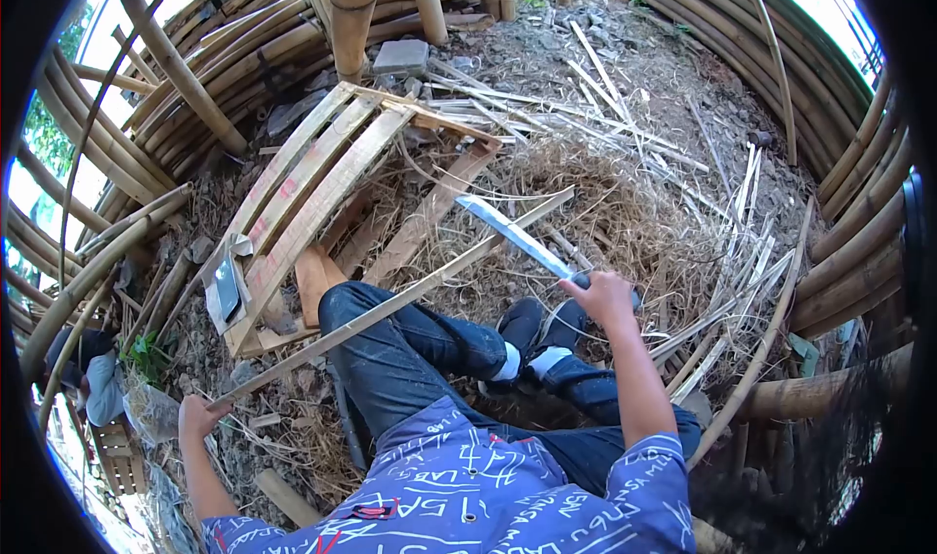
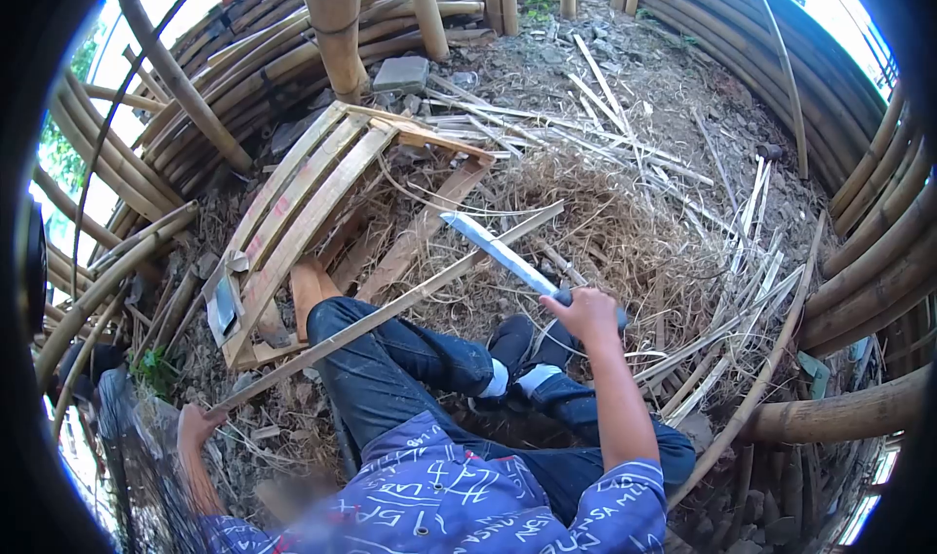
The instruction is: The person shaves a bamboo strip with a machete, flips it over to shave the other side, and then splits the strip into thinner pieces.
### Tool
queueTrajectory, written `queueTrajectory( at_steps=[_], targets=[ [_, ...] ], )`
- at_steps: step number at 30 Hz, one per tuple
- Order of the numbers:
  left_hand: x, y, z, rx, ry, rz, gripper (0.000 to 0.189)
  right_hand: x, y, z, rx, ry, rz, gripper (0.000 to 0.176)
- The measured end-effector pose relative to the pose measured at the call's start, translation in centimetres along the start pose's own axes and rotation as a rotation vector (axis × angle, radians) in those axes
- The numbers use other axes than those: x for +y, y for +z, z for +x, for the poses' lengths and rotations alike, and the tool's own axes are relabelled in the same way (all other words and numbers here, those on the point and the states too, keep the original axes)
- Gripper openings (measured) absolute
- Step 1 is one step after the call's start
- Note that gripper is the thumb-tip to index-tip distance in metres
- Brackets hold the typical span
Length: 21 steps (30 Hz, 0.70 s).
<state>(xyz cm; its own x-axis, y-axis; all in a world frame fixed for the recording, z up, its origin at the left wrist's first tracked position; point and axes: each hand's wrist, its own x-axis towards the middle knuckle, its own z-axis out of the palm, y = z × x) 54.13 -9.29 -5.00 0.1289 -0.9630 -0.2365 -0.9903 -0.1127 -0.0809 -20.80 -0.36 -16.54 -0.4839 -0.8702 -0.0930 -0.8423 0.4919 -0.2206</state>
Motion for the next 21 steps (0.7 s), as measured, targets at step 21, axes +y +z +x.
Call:
queueTrajectory(
  at_steps=[21],
  targets=[
    [-2.2,2.7,0.7,0.024,0.056,0.048,0.066,-0.6,-1.6,0.2,-0.061,-0.072,0.032,0.071]
  ],
)
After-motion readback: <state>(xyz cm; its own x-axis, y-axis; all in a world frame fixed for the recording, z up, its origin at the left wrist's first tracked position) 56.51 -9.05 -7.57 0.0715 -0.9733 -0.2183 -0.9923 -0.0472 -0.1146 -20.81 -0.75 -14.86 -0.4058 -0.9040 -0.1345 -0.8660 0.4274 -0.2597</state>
